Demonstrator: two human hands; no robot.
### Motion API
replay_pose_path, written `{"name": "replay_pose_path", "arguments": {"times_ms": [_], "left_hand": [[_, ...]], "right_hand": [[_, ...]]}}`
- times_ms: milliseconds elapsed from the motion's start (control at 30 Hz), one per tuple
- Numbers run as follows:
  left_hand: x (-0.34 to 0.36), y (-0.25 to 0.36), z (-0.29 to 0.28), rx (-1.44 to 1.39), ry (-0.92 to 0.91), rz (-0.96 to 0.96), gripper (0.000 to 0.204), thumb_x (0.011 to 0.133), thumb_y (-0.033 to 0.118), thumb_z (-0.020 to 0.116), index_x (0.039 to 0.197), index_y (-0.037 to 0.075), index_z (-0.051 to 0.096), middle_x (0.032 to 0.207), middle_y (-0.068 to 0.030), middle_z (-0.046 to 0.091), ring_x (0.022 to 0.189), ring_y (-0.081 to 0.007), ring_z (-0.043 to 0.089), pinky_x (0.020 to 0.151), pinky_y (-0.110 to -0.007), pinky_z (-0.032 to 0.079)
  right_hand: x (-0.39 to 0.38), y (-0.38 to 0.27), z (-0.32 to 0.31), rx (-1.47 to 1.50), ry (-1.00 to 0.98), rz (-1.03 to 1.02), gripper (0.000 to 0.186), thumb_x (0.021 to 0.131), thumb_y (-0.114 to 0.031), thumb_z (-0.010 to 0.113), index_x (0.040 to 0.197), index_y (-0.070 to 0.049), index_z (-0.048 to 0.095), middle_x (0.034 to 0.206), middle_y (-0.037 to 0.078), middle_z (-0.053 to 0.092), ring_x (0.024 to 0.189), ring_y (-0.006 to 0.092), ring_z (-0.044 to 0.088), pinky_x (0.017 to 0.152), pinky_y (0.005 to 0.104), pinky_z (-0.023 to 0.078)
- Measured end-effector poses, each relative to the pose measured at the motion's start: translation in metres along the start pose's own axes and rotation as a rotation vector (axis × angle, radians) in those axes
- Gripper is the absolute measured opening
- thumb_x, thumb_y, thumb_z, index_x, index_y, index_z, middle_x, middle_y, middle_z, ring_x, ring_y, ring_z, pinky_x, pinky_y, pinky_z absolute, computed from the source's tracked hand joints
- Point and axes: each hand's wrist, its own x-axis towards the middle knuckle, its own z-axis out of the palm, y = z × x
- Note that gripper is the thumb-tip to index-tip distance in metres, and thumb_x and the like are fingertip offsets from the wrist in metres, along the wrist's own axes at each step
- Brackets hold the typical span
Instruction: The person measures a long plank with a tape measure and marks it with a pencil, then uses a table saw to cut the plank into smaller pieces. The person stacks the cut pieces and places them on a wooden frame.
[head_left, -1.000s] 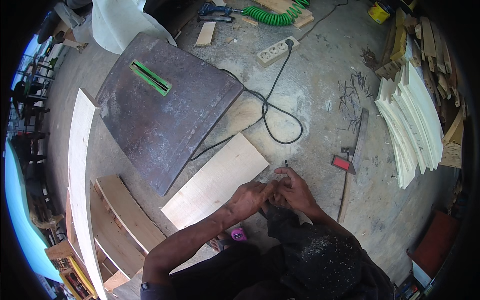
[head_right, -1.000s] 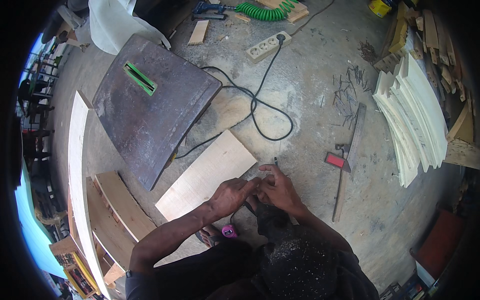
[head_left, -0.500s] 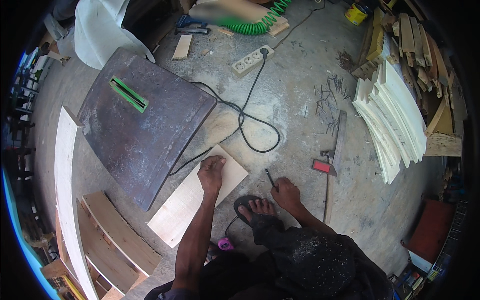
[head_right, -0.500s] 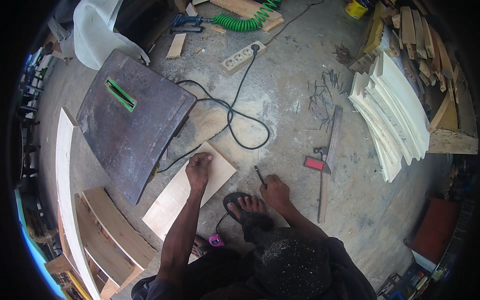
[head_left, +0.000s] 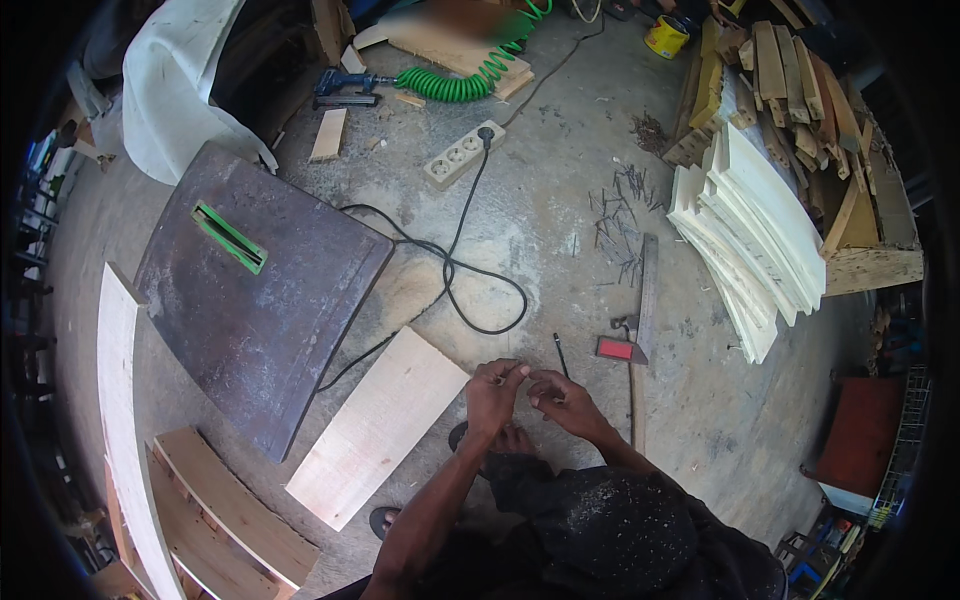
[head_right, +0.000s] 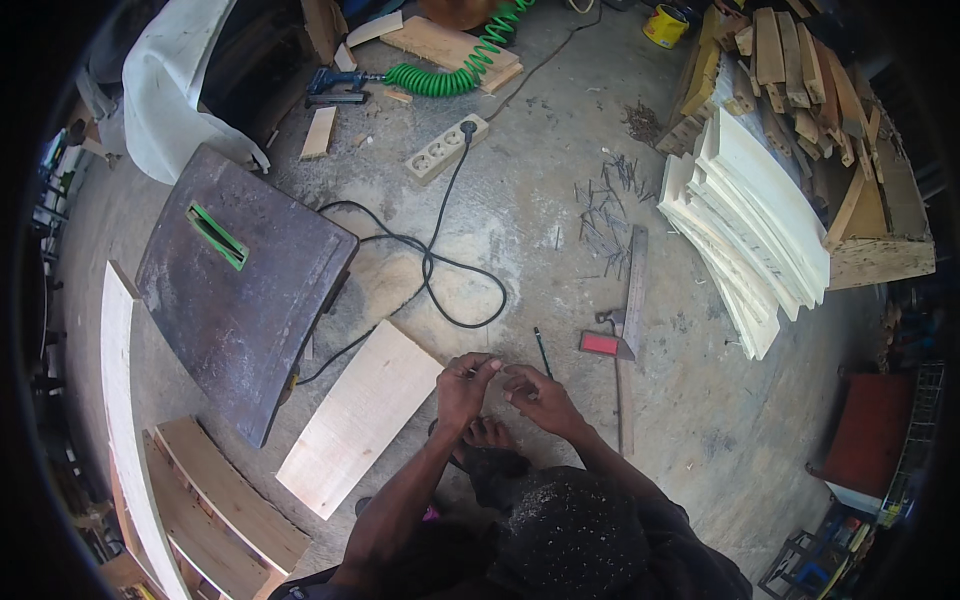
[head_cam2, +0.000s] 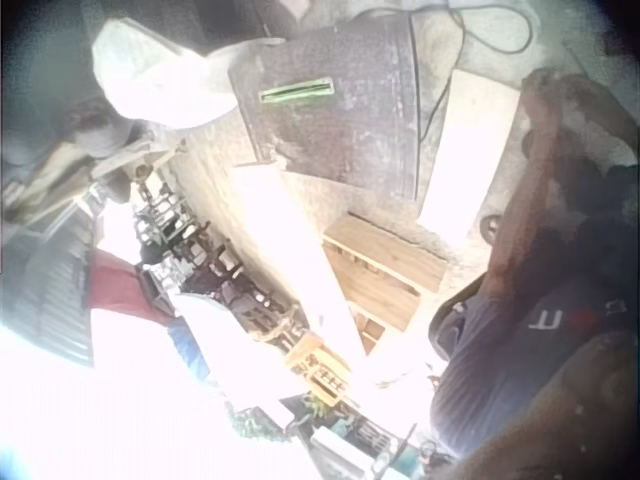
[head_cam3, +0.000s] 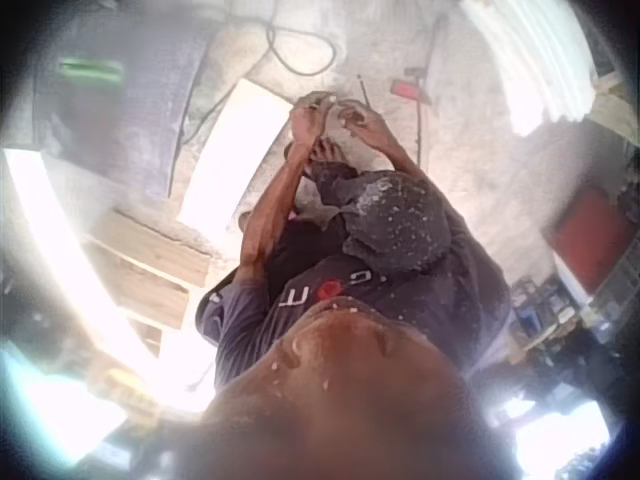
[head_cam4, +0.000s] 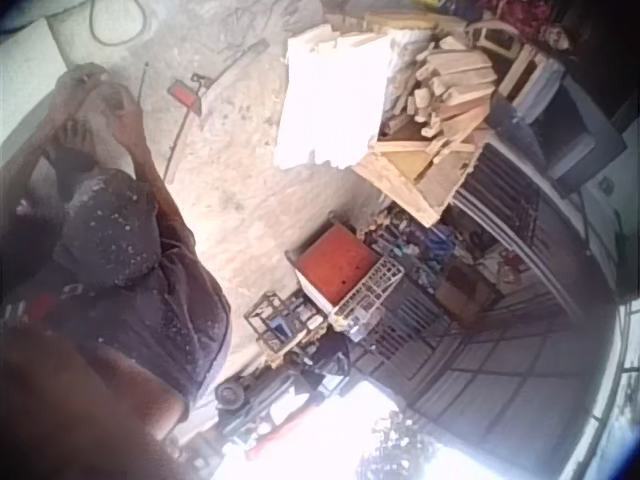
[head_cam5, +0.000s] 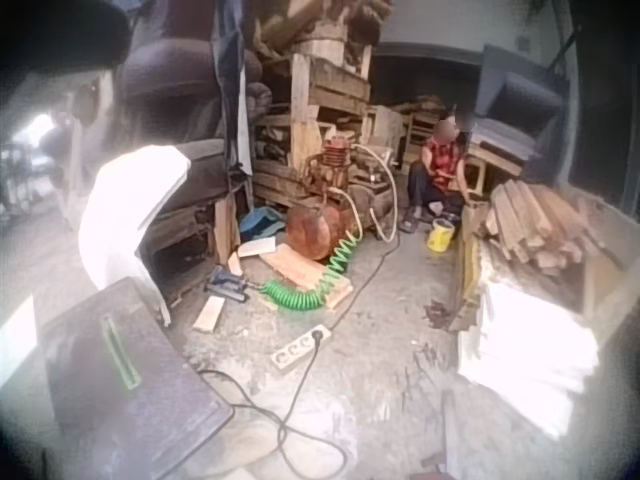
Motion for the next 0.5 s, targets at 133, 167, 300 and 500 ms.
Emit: {"name": "replay_pose_path", "arguments": {"times_ms": [133, 167, 300, 500], "left_hand": [[-0.012, -0.008, 0.017, 0.038, -0.080, 0.077, 0.033, 0.093, 0.029, 0.077, 0.116, 0.005, 0.076, 0.113, -0.0167, 0.072, 0.097, -0.0223, 0.069, 0.087, -0.036, 0.054], [-0.010, -0.003, 0.015, 0.049, -0.092, 0.076, 0.036, 0.095, 0.031, 0.075, 0.121, 0.005, 0.074, 0.116, -0.0172, 0.072, 0.100, -0.0228, 0.069, 0.089, -0.036, 0.053], [-0.026, 0.091, -0.009, -0.216, -0.302, 0.017, 0.058, 0.107, 0.047, 0.052, 0.142, 0.002, 0.058, 0.130, -0.0192, 0.068, 0.115, -0.0269, 0.065, 0.104, -0.040, 0.049], [-0.139, 0.272, -0.102, -1.061, -1.267, 0.243, 0.085, 0.106, 0.066, 0.028, 0.136, -0.007, 0.059, 0.128, -0.0242, 0.067, 0.129, -0.0418, 0.059, 0.113, -0.048, 0.041]], "right_hand": [[0.005, 0.004, 0.005, -0.013, 0.011, 0.106, 0.025, 0.104, -0.016, 0.059, 0.123, -0.001, 0.066, 0.089, 0.010, 0.074, 0.080, 0.0143, 0.071, 0.072, 0.0299, 0.057], [0.011, 0.004, 0.001, -0.113, 0.016, 0.090, 0.029, 0.106, -0.017, 0.056, 0.127, 0.000, 0.065, 0.088, 0.010, 0.074, 0.078, 0.0144, 0.071, 0.070, 0.0301, 0.057], [0.020, -0.018, -0.028, -0.048, 0.411, 0.156, 0.045, 0.103, -0.022, 0.059, 0.142, 0.001, 0.054, 0.089, 0.014, 0.074, 0.073, 0.0178, 0.071, 0.069, 0.0337, 0.057], [0.000, -0.004, -0.057, -0.396, 0.446, 0.017, 0.046, 0.097, -0.022, 0.065, 0.138, -0.002, 0.057, 0.097, 0.020, 0.075, 0.083, 0.0310, 0.076, 0.077, 0.0413, 0.058]]}}
